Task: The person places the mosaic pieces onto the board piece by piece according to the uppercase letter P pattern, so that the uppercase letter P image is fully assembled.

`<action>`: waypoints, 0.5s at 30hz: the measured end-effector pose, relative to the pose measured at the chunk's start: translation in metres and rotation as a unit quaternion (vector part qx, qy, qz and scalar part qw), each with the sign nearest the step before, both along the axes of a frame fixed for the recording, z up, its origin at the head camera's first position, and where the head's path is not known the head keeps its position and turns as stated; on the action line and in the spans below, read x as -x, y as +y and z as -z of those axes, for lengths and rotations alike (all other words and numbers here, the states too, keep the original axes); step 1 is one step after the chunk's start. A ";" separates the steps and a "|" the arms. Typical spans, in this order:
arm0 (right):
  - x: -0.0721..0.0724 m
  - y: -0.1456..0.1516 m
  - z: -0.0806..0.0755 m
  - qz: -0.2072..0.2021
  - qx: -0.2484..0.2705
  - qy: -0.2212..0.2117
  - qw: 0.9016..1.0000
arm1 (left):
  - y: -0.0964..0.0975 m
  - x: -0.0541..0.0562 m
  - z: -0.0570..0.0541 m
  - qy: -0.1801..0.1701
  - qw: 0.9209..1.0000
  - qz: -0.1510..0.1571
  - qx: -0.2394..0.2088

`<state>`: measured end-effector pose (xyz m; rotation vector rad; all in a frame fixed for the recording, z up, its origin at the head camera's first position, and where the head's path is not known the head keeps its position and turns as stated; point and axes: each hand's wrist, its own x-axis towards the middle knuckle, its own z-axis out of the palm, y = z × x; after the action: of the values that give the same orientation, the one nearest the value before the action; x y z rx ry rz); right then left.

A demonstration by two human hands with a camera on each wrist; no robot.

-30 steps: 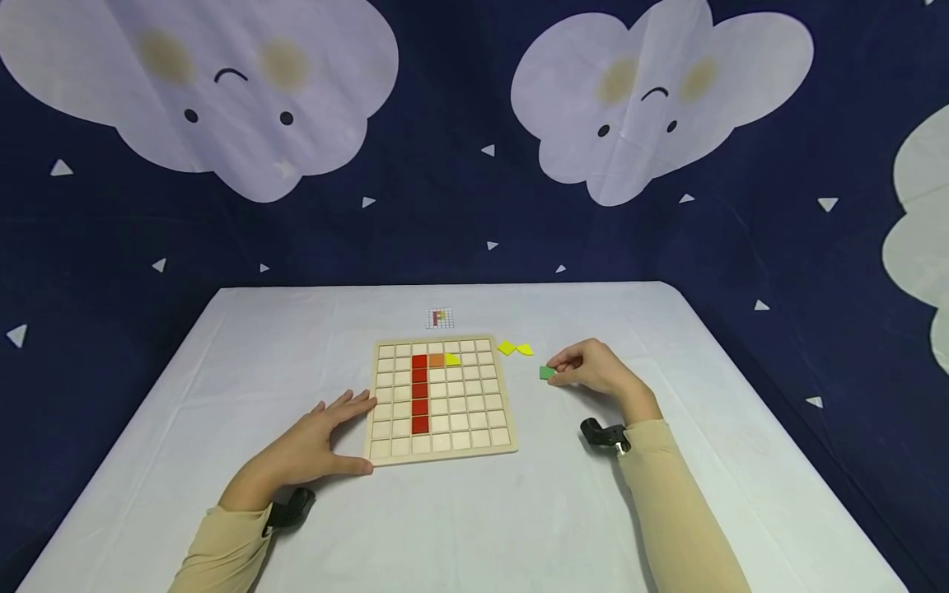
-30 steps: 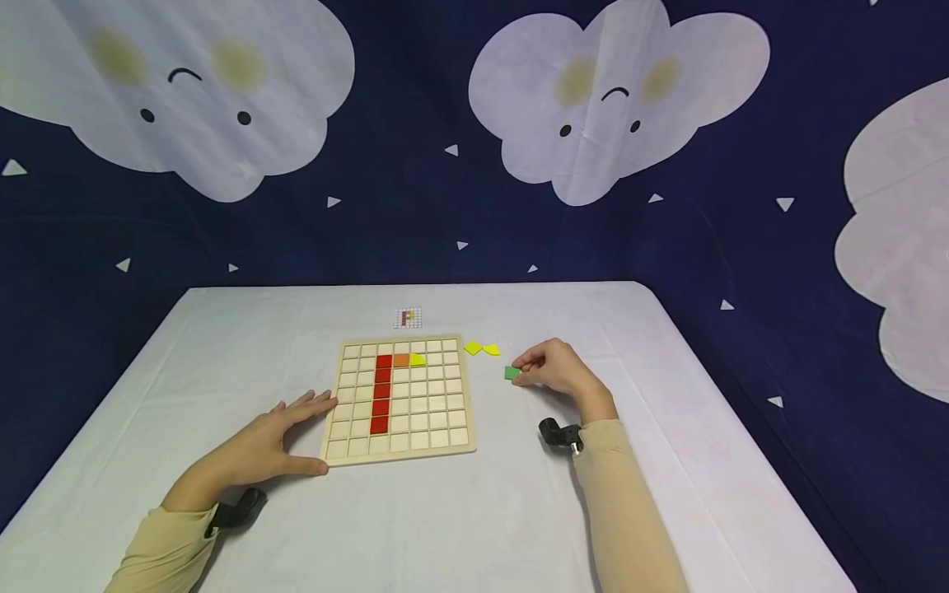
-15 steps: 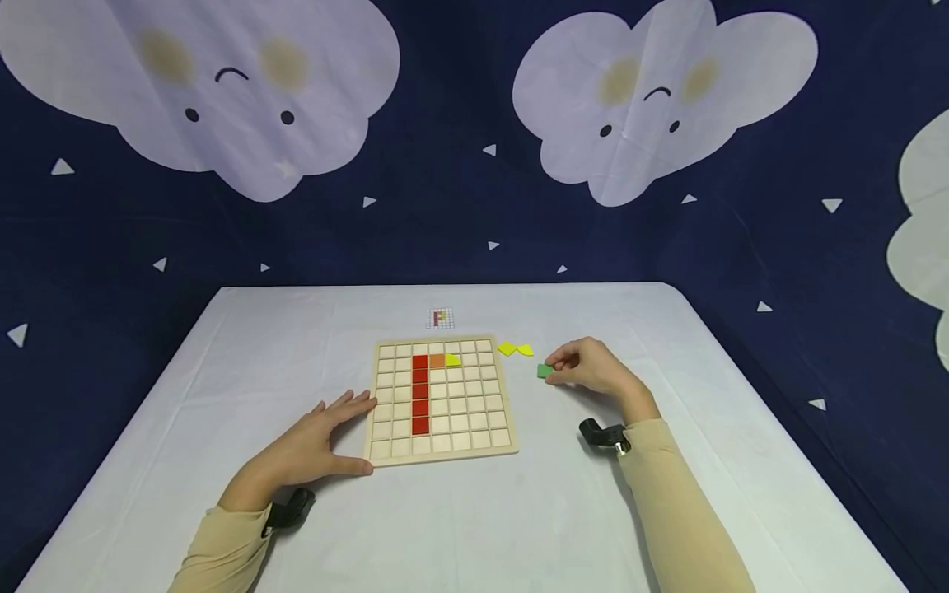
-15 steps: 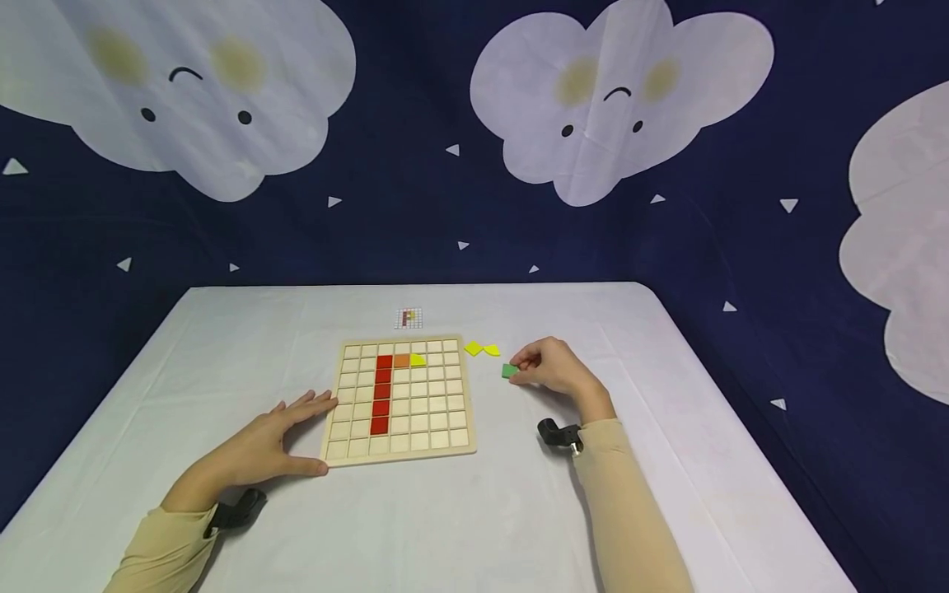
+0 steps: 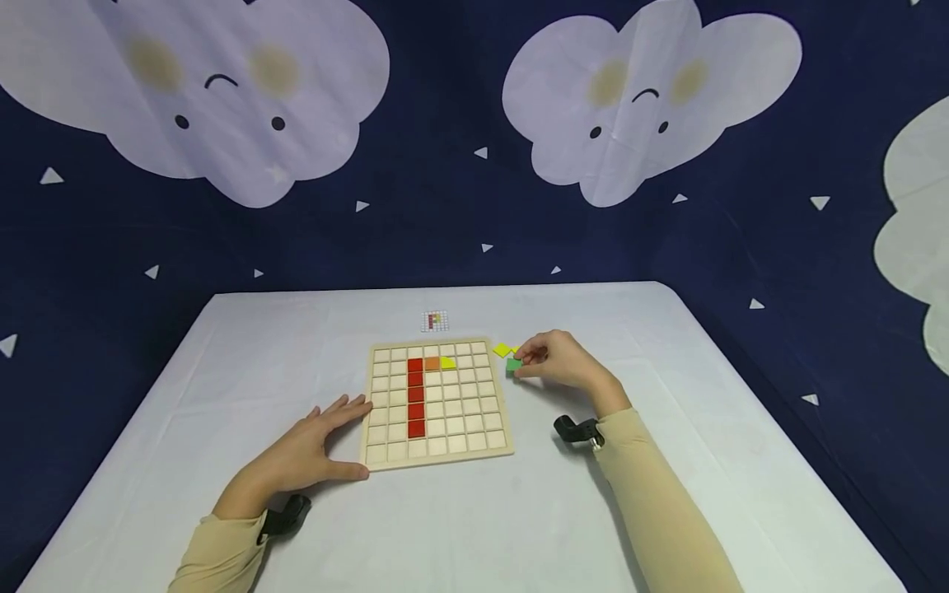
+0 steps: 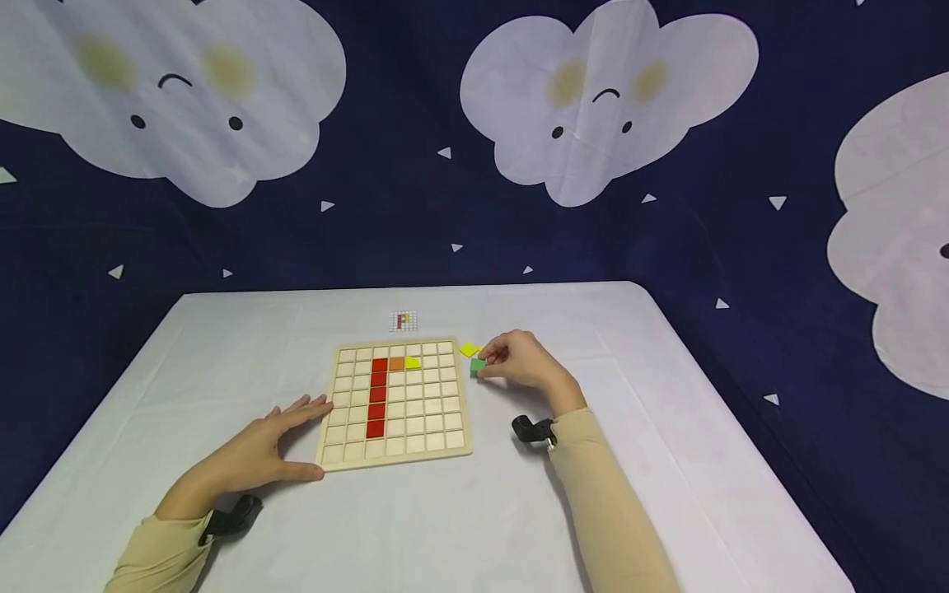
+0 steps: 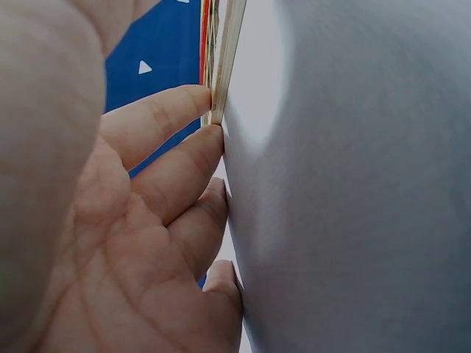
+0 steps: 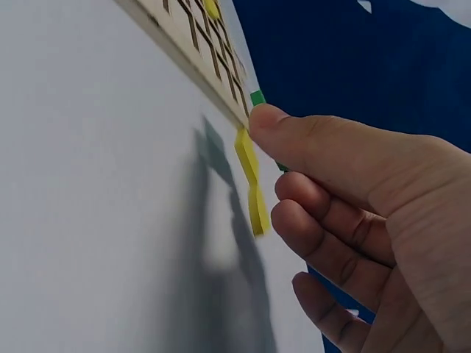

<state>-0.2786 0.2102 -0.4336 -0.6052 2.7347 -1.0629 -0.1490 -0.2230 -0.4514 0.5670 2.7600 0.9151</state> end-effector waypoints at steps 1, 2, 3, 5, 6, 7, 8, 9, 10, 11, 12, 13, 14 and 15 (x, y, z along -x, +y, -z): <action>0.001 -0.003 -0.001 -0.005 -0.002 0.002 1.000 | 0.000 0.000 0.000 0.000 1.000 0.000 0.000; 0.001 -0.007 -0.001 -0.011 -0.003 0.004 1.000 | 0.000 0.001 0.000 0.000 1.000 0.000 0.000; 0.001 -0.010 -0.002 -0.016 -0.005 0.005 1.000 | 0.000 0.001 0.000 -0.002 1.000 -0.001 -0.001; 0.000 -0.019 -0.003 -0.028 -0.004 0.006 1.000 | 0.000 0.001 0.000 -0.001 1.000 -0.001 -0.002; 0.000 -0.023 -0.004 -0.033 -0.003 0.006 0.999 | 0.000 0.001 0.000 0.000 1.000 0.000 -0.002; -0.001 -0.027 -0.005 -0.039 -0.003 0.007 0.999 | 0.000 0.001 0.000 0.000 1.000 -0.001 -0.002; -0.001 -0.031 -0.005 -0.044 -0.002 0.007 0.999 | 0.000 0.001 -0.001 0.001 1.000 0.000 -0.002; -0.002 -0.036 -0.005 -0.050 -0.002 0.006 0.999 | 0.000 0.000 -0.001 0.001 1.000 0.000 -0.001; -0.003 -0.040 -0.006 -0.057 -0.001 0.006 0.998 | 0.000 0.000 -0.001 0.001 1.000 0.000 -0.001; -0.003 -0.044 -0.006 -0.062 0.000 0.005 0.998 | 0.000 0.000 0.000 0.001 1.000 0.000 -0.001; -0.003 -0.048 -0.006 -0.067 0.001 0.004 0.998 | -0.001 0.000 0.000 0.001 1.000 0.000 -0.001; -0.004 -0.053 -0.006 -0.072 0.003 0.003 0.997 | 0.000 0.000 0.000 0.001 1.000 -0.001 -0.001; -0.004 -0.057 -0.006 -0.076 0.005 0.000 0.997 | 0.000 0.000 0.000 0.003 1.000 0.001 0.001; -0.005 -0.061 -0.006 -0.080 0.008 -0.003 0.997 | 0.000 0.000 0.000 0.003 1.000 0.001 0.001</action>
<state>-0.2739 0.1491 -0.4272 -0.8052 2.6229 -1.0472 -0.1488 -0.2231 -0.4513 0.5726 2.7651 0.9119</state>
